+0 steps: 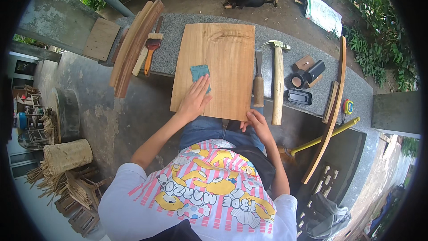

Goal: Cleaning a workbench and using a chisel and sandpaper to work on a wooden board.

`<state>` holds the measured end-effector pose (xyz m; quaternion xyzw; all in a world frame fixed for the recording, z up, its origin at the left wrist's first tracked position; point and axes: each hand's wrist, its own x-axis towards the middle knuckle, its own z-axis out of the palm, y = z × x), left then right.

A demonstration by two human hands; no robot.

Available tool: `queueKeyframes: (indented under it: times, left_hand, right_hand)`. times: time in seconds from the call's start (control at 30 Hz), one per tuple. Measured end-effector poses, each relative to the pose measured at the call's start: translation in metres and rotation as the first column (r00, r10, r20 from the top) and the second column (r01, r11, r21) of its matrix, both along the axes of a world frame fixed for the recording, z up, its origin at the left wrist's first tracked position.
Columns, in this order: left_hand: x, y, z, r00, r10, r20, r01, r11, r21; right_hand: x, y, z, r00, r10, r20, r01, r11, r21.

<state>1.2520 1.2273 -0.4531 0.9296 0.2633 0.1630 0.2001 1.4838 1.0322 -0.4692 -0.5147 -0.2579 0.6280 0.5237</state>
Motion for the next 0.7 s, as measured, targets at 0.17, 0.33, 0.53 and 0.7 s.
queueKeyframes:
  times: [0.17, 0.33, 0.53, 0.7]
  left_hand:
    - [-0.044, -0.068, 0.017, 0.995, -0.017, -0.095, 0.016, 1.0, -0.018]
    - [-0.035, -0.041, 0.008, 0.995, 0.044, -0.088, -0.041, 0.999, 0.035]
    - [0.01, 0.051, -0.022, 0.979, 0.202, 0.006, -0.201, 0.972, 0.125]
    - [-0.002, 0.013, -0.011, 0.983, 0.182, -0.015, -0.181, 0.981, 0.077]
  right_hand:
    - [0.0, 0.002, 0.001, 1.0, -0.001, -0.013, 0.001, 1.0, 0.003]
    - [0.001, 0.001, 0.003, 1.0, 0.0, 0.003, 0.0, 1.0, 0.0]
    - [-0.003, 0.002, 0.005, 1.0, -0.007, 0.017, 0.007, 1.0, -0.007]
    - [-0.002, 0.002, 0.006, 1.0, -0.016, 0.004, 0.016, 1.0, -0.023]
